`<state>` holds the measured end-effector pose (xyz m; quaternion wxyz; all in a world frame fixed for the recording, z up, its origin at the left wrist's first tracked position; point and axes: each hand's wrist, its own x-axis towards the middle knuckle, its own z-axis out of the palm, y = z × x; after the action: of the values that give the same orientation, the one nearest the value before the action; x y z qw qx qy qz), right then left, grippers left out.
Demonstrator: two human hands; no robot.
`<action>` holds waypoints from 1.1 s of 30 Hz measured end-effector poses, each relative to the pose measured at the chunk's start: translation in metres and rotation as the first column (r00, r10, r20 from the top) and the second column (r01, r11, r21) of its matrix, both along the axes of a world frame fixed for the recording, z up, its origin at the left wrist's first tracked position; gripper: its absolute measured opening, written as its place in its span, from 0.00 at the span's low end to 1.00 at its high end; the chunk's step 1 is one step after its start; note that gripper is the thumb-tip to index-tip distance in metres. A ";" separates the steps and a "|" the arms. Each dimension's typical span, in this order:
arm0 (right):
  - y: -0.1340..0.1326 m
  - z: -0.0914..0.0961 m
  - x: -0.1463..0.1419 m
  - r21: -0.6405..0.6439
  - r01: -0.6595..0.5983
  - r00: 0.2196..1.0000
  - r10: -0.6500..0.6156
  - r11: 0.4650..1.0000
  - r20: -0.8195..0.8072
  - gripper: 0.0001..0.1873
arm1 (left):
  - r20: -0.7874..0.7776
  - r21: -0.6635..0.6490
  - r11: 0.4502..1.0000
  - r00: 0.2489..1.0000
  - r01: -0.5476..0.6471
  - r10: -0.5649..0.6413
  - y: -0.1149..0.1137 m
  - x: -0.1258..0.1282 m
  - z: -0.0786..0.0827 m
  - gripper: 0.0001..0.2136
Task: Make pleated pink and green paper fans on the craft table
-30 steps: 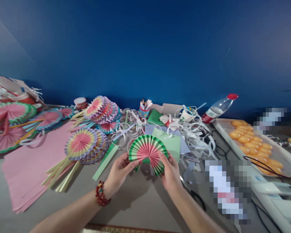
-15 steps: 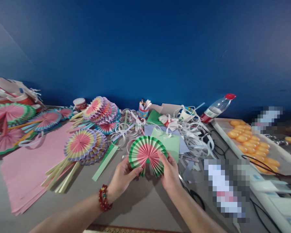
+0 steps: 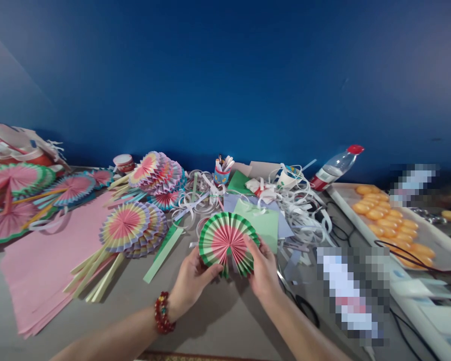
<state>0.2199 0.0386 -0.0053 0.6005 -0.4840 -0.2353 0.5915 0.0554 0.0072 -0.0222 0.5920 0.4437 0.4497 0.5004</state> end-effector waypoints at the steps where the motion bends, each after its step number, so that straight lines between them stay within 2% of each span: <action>1: 0.000 0.001 0.000 -0.011 -0.014 1.000 0.014 1.000 -0.004 0.16 | 0.022 -0.008 1.000 1.000 0.011 -0.010 0.001 -0.001 0.001 0.20; 4: 0.001 0.006 0.001 -0.008 -0.054 0.998 0.054 0.999 -0.024 0.17 | 0.119 -0.060 0.997 0.992 0.045 -0.037 0.005 -0.005 0.003 0.21; 7: 0.000 0.008 0.000 0.029 -0.090 0.995 0.091 0.995 -0.039 0.17 | 0.169 -0.111 0.994 0.985 -0.012 0.031 0.008 -0.008 0.004 0.19; 10: -0.001 0.006 -0.002 0.042 -0.119 0.993 0.119 0.992 -0.021 0.17 | 0.175 -0.152 0.987 0.982 -0.049 0.075 0.010 -0.009 0.004 0.16; 21: 0.002 0.005 0.001 0.030 -0.088 0.996 0.089 0.996 -0.031 0.18 | 0.143 -0.149 0.989 0.989 -0.015 0.036 0.007 -0.007 0.009 0.14; 26: 0.004 0.009 0.006 0.017 -0.173 0.985 0.174 0.985 -0.012 0.21 | 0.173 -0.153 0.988 0.984 -0.020 0.047 0.006 -0.009 0.014 0.15; 29: 0.005 0.001 0.009 0.041 -0.253 0.967 0.251 0.967 0.049 0.22 | 0.231 -0.155 0.986 0.969 -0.057 0.093 0.011 -0.014 0.014 0.18; 31: 0.005 -0.009 0.012 0.052 -0.274 0.953 0.263 0.960 0.150 0.26 | 0.251 -0.160 0.984 0.960 -0.081 0.120 0.016 -0.018 0.016 0.18; 33: 0.006 -0.018 0.015 0.036 -0.155 0.949 0.139 0.987 0.284 0.31 | 0.255 -0.176 0.980 0.957 -0.093 0.136 0.020 -0.024 0.023 0.17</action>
<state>0.2345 0.0442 -0.0229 0.5291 -0.5265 -0.3702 0.5530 0.0310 0.0276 0.0012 0.6510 0.2960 0.4305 0.5507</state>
